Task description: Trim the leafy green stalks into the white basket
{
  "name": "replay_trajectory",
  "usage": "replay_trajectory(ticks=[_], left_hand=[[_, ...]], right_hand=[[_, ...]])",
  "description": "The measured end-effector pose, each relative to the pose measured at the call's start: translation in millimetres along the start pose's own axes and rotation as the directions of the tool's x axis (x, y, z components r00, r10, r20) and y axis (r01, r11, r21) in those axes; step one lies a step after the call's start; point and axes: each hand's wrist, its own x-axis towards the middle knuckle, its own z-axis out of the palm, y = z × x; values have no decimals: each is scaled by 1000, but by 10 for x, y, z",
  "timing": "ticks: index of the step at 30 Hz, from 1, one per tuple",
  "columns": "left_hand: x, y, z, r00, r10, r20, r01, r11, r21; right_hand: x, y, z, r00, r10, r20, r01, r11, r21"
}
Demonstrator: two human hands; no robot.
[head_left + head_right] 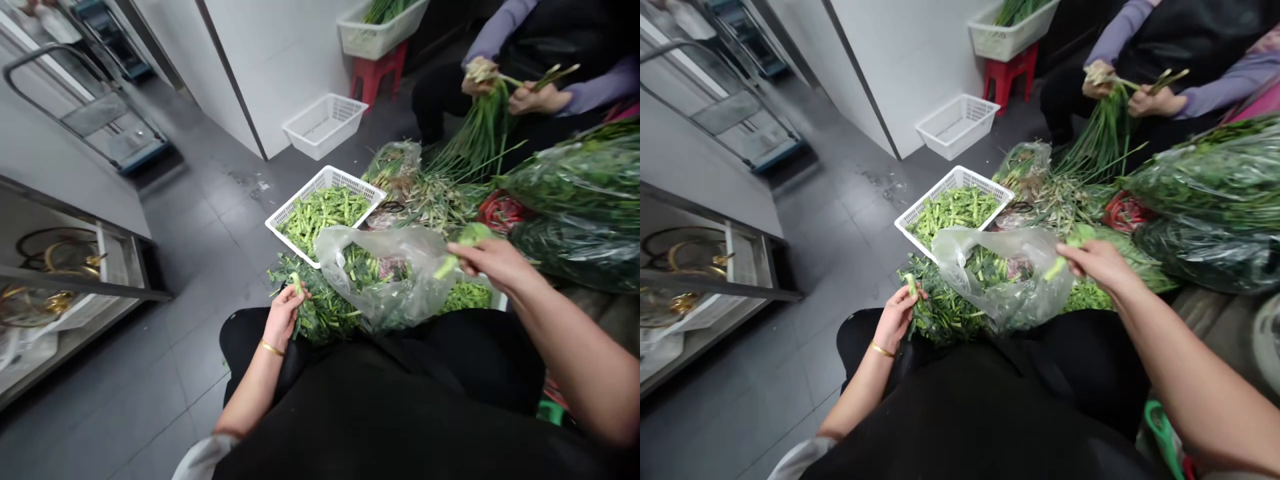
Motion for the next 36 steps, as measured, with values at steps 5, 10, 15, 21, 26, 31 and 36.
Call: replay_trajectory(ticks=[5, 10, 15, 21, 26, 31, 36], left_hand=[[17, 48, 147, 984, 155, -83, -151, 987, 57], [-30, 61, 161, 939, 250, -236, -259, 966, -4], [-251, 266, -115, 946, 282, -160, -280, 959, 40], [-576, 419, -496, 939, 187, 288, -301, 852, 428], [-597, 84, -412, 965, 191, 179, -227, 952, 204], [-501, -94, -232, 957, 262, 122, -282, 941, 186], [-307, -85, -149, 971, 201, -132, -194, 979, 66]], right_hand=[[475, -1035, 433, 986, -55, -156, 98, 956, 278], [-470, -1383, 1436, 771, -355, 529, 333, 933, 140], [-1083, -1254, 2046, 493, -366, 789, 293, 924, 246], [-871, -1577, 1795, 177, -253, 951, 352, 919, 179], [-787, -1668, 1860, 647, -478, 594, 94, 823, 561], [-1147, -1526, 2157, 634, -452, 627, 284, 891, 355], [-1801, -1458, 2130, 382, -826, 416, 889, 451, 80]])
